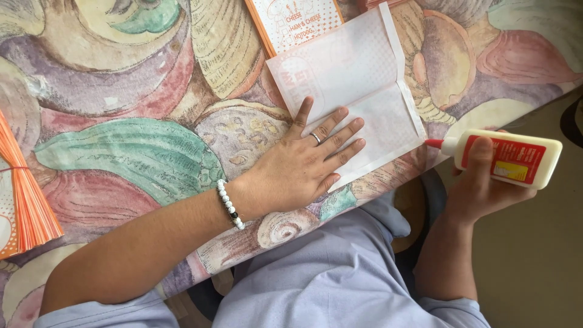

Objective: Applying glue to the edges of paper bags and folding them to assemble or seal them.

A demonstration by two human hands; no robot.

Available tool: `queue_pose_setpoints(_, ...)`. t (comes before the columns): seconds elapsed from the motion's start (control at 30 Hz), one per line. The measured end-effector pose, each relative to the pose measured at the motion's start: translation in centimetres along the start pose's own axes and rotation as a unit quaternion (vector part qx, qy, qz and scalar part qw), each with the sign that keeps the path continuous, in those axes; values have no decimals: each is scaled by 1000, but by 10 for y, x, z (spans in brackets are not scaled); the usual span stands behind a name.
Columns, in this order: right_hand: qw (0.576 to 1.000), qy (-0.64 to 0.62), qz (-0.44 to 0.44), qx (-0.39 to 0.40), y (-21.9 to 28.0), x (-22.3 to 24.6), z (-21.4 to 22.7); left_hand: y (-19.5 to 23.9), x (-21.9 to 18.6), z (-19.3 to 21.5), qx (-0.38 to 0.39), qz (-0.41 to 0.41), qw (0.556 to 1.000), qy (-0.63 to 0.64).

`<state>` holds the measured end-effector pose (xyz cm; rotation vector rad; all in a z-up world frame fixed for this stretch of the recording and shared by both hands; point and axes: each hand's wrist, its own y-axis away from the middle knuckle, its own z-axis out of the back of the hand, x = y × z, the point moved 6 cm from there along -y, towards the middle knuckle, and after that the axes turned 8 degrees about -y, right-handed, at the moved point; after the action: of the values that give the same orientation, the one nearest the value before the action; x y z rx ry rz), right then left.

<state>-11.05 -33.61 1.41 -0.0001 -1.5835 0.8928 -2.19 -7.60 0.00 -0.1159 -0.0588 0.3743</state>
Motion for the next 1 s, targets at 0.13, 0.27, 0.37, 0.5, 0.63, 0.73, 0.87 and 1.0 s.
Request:
queue_pose_setpoints(0.13,997,-43,52,24,23,-1,-2,0,-1,-1,2,-2,1000,-3)
queue_pose_setpoints(0.27,999,-27,-3,35,20,-9,-2,1,1,2,-6,-1,1000,12)
queue_pose_setpoints(0.37,999,-20,23,16,5,-5,-2,0,0,3,-4,-4,1000,3)
queue_pose_setpoints(0.5,998,-48,-30,36,12,-7,-6,0,0,4,-7,-5,1000,-9)
queue_pose_setpoints(0.63,998,-43,-39,0,-17,-8,-2,1,1,7,-17,-6,1000,-4)
queue_pose_setpoints(0.73,949,-178,-261,-6,-40,-33,-1,1,1,10,-27,-7,1000,5)
queue_pose_setpoints(0.87,914,-79,-343,203,-69,-39,-36,3,1,19,-70,-25,997,31)
queue_pose_setpoints(1.0,912,14,-282,297,-94,-59,-62,8,-1,23,-99,-79,990,62)
